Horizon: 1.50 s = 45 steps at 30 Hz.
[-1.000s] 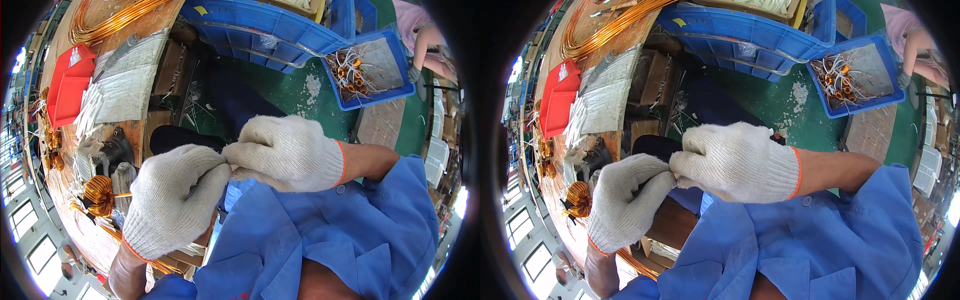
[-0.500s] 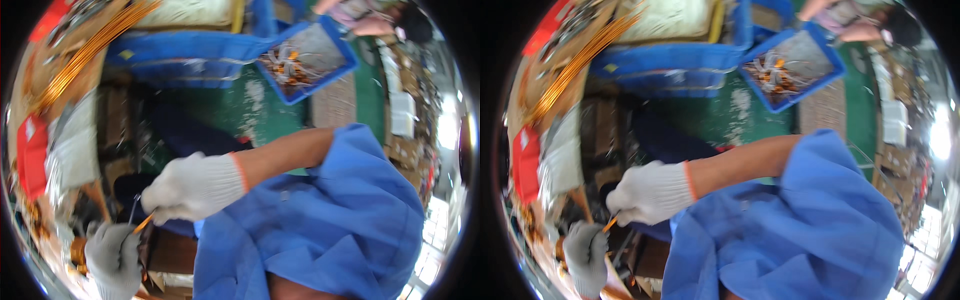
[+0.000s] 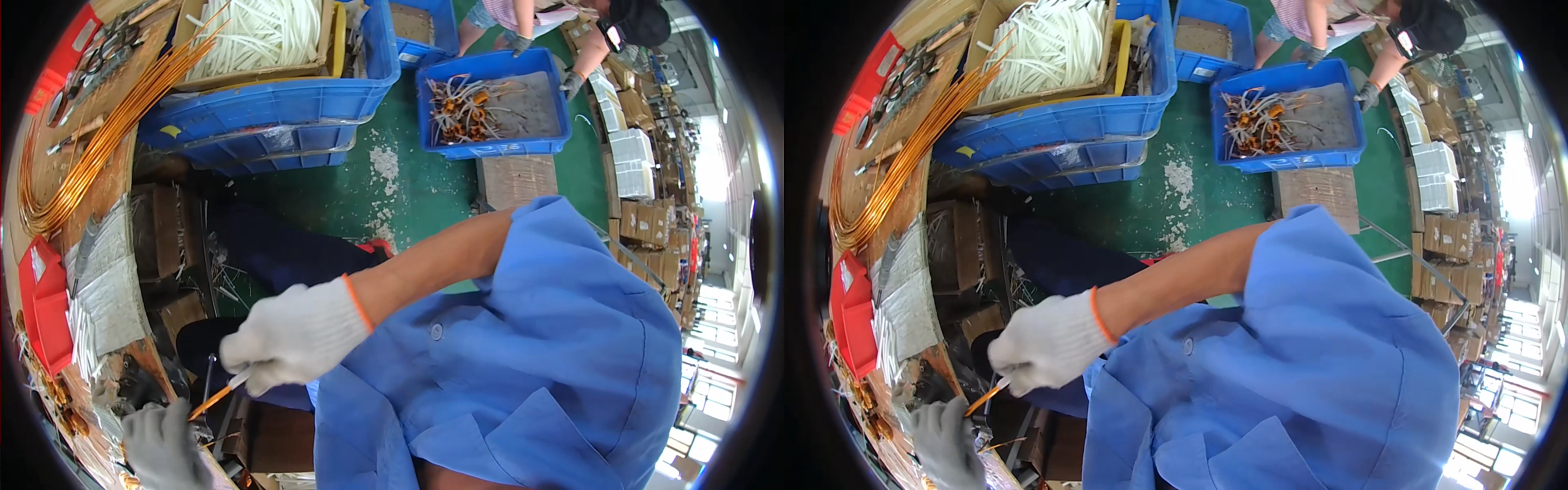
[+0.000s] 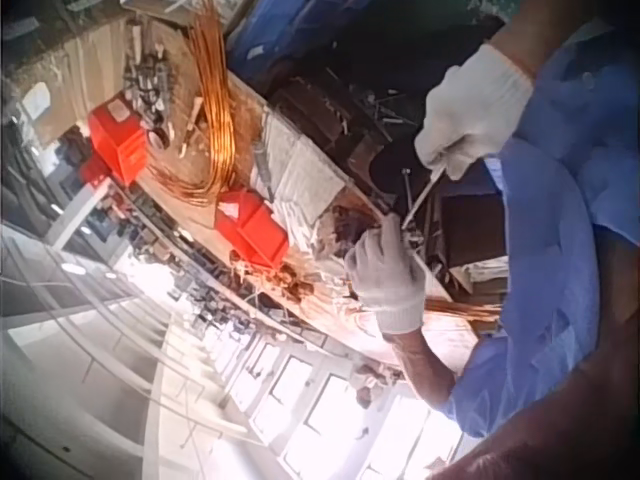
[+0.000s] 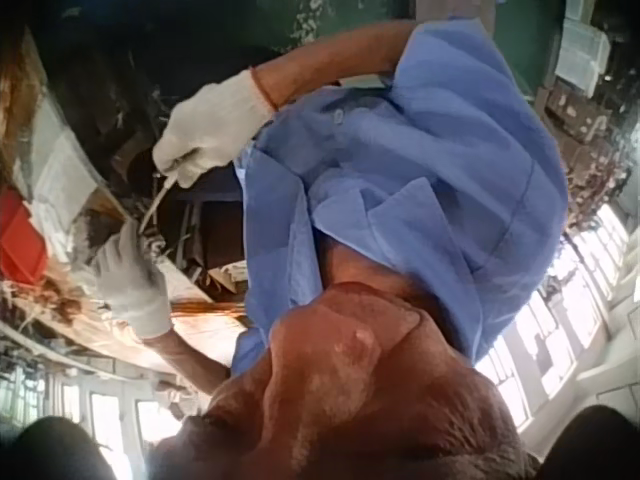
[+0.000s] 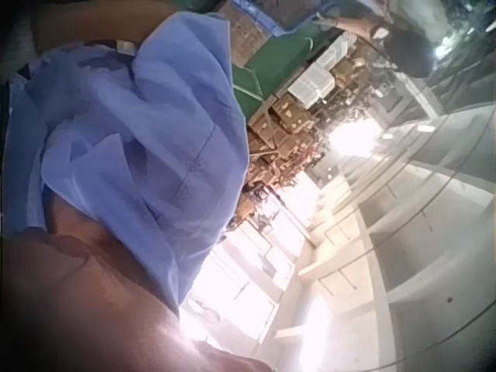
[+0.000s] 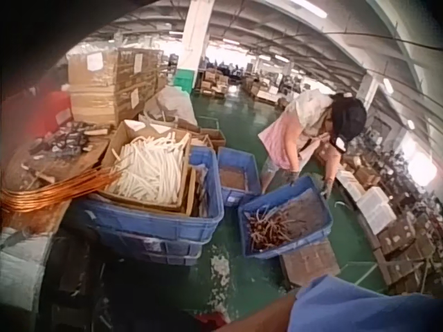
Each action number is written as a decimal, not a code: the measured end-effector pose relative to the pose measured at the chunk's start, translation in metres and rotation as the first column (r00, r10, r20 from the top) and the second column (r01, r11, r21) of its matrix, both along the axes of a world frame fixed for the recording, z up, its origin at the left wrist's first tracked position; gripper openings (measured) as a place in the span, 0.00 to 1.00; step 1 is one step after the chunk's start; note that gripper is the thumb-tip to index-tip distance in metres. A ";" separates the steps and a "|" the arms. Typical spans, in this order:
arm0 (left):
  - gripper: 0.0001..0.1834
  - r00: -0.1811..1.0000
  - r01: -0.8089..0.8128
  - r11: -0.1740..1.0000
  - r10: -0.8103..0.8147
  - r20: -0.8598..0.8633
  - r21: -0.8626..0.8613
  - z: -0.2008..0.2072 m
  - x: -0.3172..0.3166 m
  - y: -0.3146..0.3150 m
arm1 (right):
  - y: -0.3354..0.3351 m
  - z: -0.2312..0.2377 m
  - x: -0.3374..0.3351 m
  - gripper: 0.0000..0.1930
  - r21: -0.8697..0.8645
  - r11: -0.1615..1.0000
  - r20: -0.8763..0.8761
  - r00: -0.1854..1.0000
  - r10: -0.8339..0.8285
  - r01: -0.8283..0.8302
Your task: Manually insulating and binding copper coils with white tape and plastic sleeves on a workshop table.
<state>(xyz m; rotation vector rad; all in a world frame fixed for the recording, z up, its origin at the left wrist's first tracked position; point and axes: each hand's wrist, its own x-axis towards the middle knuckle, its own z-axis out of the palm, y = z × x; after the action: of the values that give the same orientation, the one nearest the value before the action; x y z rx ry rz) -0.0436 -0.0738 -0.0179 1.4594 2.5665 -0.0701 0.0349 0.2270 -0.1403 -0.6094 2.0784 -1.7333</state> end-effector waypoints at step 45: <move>0.24 0.679 -0.625 0.596 0.734 -0.024 0.504 -0.014 0.011 -0.078 | -0.138 -0.095 -0.098 0.32 0.344 0.939 0.057 0.998 0.013 -0.031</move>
<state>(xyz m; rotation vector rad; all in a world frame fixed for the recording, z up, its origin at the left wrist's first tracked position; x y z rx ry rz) -0.0331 -0.1520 -0.0323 0.4205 3.3166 0.5511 -0.0633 0.0890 -0.2355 -0.4706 2.2533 -1.3093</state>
